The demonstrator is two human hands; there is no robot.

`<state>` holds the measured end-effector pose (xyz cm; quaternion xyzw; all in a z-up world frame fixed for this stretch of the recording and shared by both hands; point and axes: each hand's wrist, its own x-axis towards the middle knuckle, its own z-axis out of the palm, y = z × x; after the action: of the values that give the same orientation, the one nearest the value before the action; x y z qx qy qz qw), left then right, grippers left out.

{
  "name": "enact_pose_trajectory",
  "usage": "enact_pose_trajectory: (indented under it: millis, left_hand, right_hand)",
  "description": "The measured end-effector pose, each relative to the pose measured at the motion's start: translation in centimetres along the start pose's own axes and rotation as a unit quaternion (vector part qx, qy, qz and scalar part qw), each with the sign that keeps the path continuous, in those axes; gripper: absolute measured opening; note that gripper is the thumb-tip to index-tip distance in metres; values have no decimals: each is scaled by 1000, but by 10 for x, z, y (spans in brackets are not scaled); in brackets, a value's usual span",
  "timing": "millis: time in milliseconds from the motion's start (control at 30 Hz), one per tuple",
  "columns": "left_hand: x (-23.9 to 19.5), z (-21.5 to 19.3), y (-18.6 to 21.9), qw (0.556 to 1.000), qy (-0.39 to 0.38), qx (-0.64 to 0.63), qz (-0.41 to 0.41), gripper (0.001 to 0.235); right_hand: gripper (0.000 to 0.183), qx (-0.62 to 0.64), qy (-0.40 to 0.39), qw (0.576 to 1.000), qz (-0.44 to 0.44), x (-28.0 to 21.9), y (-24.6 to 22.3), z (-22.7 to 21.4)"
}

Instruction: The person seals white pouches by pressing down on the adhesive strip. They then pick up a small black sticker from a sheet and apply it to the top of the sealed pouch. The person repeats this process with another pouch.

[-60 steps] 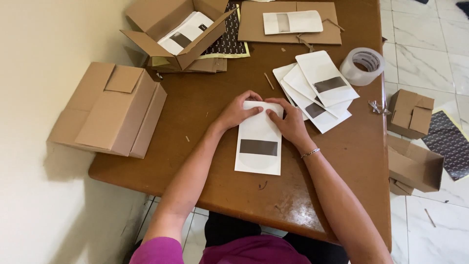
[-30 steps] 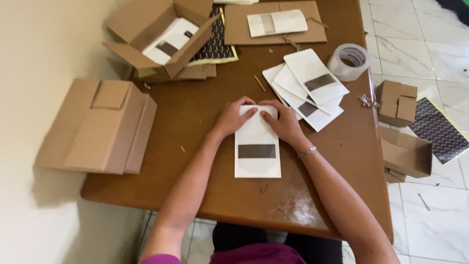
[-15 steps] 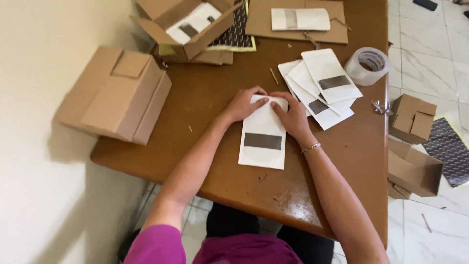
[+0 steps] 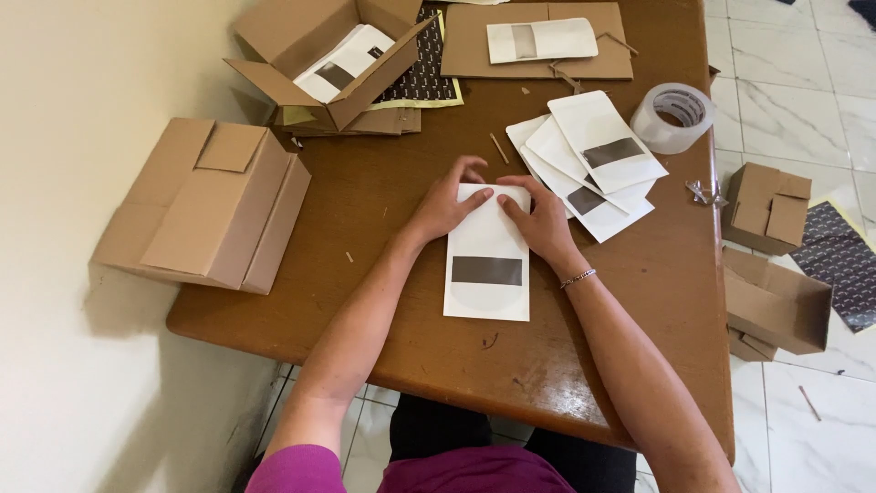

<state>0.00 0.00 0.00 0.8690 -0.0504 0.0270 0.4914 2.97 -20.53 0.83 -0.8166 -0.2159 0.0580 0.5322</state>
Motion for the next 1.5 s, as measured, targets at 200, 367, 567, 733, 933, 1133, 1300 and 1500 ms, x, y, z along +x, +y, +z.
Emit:
enact_pose_trajectory:
  millis: [200,367,567,733,933,1133,1300,1500]
  left_hand:
    - [1,3,-4,997,37,-8,73,43]
    - [1,3,-1,993,41,1,108,46]
    - [0,4,-1,994,35,5,101,37]
    - [5,10,-12,996,35,-2,87,33]
    - [10,2,-6,999,18,-1,42,24]
    - [11,5,-14,1000,-3,9,20,21]
    - [12,11,-32,999,9,-4,35,17]
    - [7,10,-24,998,41,-22,39,12]
  right_hand:
    - [27,26,18,999,-15,7,6,-1]
    - [25,58,28,998,-5,2,-1,-2]
    - [20,46,31,998,9,4,16,2]
    - [24,14,28,999,20,13,25,2]
    - [26,7,21,999,46,17,31,3]
    - [30,-3,12,997,76,15,25,3]
    - [29,19,8,996,85,12,20,3]
    - [24,34,-2,999,23,9,23,4]
